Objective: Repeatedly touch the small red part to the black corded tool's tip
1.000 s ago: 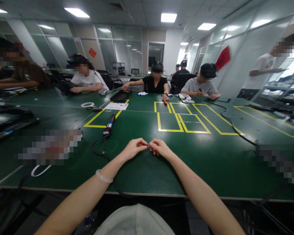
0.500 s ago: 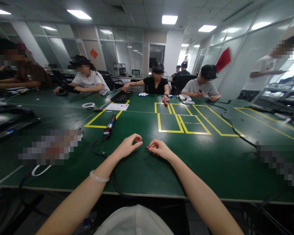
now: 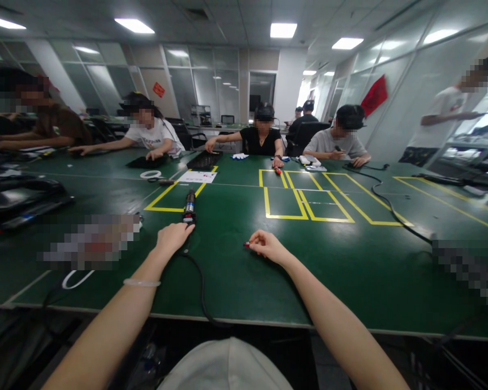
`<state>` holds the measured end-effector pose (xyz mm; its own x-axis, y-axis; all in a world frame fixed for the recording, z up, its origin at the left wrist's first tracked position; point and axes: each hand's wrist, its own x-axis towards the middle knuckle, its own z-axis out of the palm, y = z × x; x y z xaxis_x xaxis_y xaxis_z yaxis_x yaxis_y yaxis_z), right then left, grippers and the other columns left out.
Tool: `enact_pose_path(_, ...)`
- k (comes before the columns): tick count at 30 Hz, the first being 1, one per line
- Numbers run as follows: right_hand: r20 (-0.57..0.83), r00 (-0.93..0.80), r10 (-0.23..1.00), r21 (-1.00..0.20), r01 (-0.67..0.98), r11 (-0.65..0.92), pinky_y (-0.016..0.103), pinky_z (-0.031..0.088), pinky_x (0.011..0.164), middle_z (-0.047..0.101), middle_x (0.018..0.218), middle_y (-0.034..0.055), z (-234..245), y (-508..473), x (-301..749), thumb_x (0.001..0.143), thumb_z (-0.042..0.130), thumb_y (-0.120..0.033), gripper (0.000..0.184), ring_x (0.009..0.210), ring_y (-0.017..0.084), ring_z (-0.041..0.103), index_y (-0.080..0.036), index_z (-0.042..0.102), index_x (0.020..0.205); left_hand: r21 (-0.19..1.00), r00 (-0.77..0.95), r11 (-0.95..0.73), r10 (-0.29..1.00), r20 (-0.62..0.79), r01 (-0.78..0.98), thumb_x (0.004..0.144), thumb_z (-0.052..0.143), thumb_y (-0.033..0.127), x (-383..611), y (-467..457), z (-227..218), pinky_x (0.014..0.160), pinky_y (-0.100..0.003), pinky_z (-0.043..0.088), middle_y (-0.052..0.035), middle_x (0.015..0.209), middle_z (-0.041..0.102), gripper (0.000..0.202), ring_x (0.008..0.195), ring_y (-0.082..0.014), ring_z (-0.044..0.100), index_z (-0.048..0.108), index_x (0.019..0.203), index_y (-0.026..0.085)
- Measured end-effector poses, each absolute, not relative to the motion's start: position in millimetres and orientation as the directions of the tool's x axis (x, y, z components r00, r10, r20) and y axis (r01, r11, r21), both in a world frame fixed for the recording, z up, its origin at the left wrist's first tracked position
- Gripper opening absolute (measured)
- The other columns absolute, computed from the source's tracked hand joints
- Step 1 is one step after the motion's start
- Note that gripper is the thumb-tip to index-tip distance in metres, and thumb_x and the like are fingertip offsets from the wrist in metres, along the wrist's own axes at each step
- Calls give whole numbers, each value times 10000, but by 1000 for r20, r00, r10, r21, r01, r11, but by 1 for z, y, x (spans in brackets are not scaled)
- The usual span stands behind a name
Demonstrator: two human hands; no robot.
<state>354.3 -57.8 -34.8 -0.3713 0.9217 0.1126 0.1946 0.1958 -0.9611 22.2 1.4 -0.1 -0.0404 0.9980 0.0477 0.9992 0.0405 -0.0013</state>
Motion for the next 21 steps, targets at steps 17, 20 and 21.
enact_pose_path(17,251,-308,918,-868,349,354,210,390,575,592,754,-16,-41,-51,358,736,620,-207,183,569,84,464,-157,560,902,115,440,-455,887,139,883,913,339,516,136,-92,-8,644,-311,424,-135,801,703,488,736,-244,664,670,756,194)
enact_pose_path(20,257,-315,914,-865,346,363,214,389,576,583,733,-22,-41,-52,357,742,620,-212,181,574,89,467,-157,560,904,155,496,-509,860,121,847,912,353,513,143,-101,-7,662,-317,423,-134,810,699,470,736,-242,658,666,751,201)
enact_pose_path(21,257,-321,912,-863,349,366,215,390,578,583,730,-22,-41,-53,356,744,619,-208,177,578,91,471,-156,560,903,174,507,-521,854,117,836,909,361,515,144,-103,-7,669,-316,422,-132,809,697,464,734,-239,655,664,746,203)
